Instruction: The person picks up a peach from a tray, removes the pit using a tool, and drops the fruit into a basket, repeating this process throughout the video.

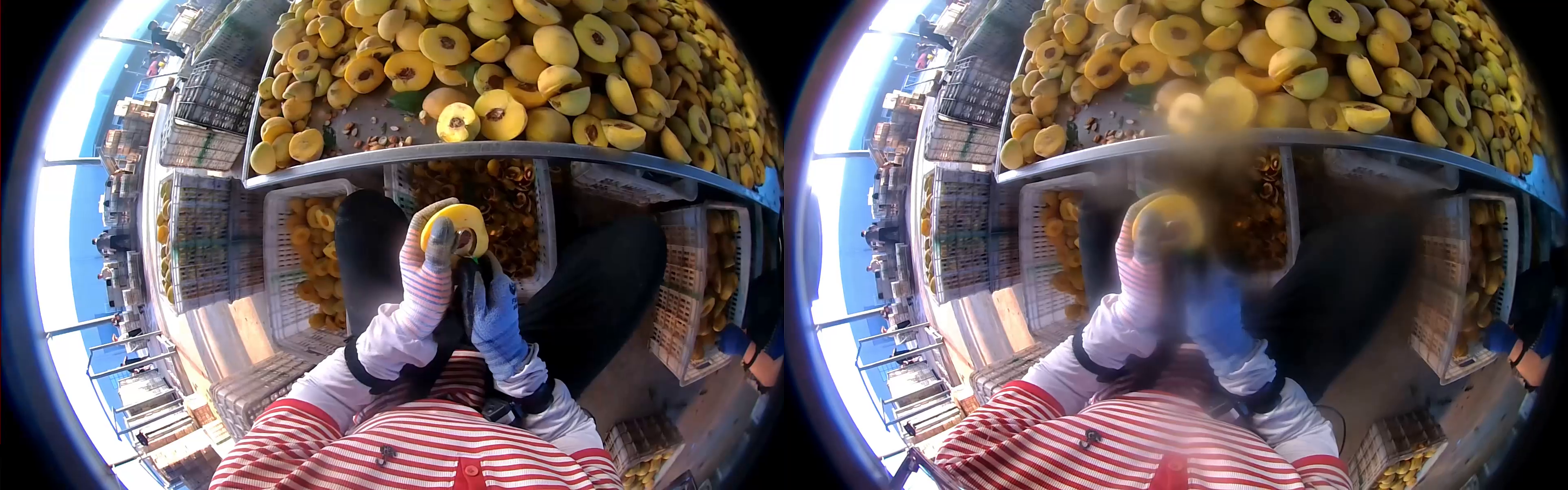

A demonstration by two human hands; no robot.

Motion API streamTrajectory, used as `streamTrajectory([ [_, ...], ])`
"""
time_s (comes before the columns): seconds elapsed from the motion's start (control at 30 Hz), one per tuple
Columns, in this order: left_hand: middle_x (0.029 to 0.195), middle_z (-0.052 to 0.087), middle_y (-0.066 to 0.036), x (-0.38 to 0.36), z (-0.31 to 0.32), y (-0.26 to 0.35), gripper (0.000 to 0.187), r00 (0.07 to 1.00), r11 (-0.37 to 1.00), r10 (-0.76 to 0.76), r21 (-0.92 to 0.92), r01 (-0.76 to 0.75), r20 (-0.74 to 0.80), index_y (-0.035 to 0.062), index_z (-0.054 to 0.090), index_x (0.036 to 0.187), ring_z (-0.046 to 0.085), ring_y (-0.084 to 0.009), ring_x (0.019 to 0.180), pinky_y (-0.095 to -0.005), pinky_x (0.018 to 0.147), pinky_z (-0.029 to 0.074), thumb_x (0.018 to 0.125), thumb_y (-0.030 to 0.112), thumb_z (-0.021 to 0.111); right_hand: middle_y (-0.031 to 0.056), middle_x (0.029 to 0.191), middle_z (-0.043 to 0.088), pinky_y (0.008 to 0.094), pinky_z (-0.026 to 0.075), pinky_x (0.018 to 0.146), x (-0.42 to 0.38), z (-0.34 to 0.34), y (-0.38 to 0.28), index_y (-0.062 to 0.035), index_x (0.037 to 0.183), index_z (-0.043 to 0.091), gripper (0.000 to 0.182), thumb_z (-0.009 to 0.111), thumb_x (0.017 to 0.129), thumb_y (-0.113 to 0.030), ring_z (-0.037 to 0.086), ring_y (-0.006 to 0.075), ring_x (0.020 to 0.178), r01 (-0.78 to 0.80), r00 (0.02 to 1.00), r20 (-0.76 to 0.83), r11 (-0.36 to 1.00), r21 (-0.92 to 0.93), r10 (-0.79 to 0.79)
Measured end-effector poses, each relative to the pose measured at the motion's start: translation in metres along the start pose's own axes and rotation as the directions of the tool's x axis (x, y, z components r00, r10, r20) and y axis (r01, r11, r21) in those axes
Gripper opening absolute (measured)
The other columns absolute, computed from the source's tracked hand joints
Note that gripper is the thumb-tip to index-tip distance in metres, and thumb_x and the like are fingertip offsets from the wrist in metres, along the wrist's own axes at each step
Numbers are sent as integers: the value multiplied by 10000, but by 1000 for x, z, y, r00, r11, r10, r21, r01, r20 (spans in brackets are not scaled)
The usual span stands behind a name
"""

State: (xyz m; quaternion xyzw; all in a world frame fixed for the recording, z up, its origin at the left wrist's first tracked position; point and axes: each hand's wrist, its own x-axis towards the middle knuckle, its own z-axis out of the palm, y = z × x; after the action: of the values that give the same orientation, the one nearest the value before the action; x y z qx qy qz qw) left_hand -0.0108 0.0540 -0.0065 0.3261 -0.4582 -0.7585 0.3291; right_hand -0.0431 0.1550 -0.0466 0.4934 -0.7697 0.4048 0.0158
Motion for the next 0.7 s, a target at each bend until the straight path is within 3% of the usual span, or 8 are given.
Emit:
streamTrajectory([
  [0.2,946,595,-61,6,-3,9,448,981,979,-123,181,95,149,35,533,1108,564,-89,801,-215,730,472,844,390,603,117,823,476,292,383,537,-5,-10,6,-15,995,492,329,427,873,-314,469,196,636,-744,657,689,119,657,305],
  [0.3,892,591,-50,12,-6,12,444,940,959,-235,213,185,245,34,537,1099,553,-90,772,-222,720,466,865,411,561,43,656,456,241,343,393,4,-21,4,-46,888,500,479,351,895,-501,429,117,461,-719,464,886,-574,391,21],
  [0.37,863,586,-43,8,2,19,417,896,923,-383,48,382,225,47,545,1073,564,-112,782,-250,729,476,874,413,537,11,570,411,226,347,345,6,-9,5,-58,869,492,495,364,905,-535,401,90,390,-435,631,704,-900,-26,-325],
  [0.47,903,588,-44,8,-16,1,414,863,814,-503,-315,489,39,64,540,1074,577,-144,814,-296,757,492,864,421,541,22,594,422,222,349,346,11,-2,5,-56,908,484,482,384,902,-527,390,87,398,-388,801,464,-918,-81,-380],
  [0.53,1014,573,-72,8,-45,8,464,964,981,-193,-60,185,-183,62,513,1107,580,-187,874,-329,792,499,847,446,545,27,607,434,227,348,346,15,3,10,-47,950,480,467,397,907,-505,396,85,421,-394,828,393,-914,-100,-400],
  [0.6,1027,560,-97,33,-130,20,311,867,686,469,687,-239,-167,22,510,1103,590,-197,886,-345,748,527,888,243,551,19,580,423,225,329,338,8,4,13,-40,964,480,457,402,912,-487,382,83,402,-419,684,641,-907,-46,-348],
  [0.63,1021,566,-131,35,-114,57,259,868,871,404,410,-269,-289,9,525,1095,596,-221,893,-320,721,533,874,139,563,4,549,406,218,310,336,8,1,12,-40,951,503,446,401,918,-473,368,83,393,-406,505,831,-914,-9,-233],
  [0.7,984,598,-163,60,-153,85,322,893,-121,449,992,42,17,21,551,1084,610,-270,846,-322,752,511,820,189,629,2,548,405,213,301,334,7,7,12,-42,926,519,447,398,919,-473,366,82,393,-436,465,858,-900,10,-216],
])
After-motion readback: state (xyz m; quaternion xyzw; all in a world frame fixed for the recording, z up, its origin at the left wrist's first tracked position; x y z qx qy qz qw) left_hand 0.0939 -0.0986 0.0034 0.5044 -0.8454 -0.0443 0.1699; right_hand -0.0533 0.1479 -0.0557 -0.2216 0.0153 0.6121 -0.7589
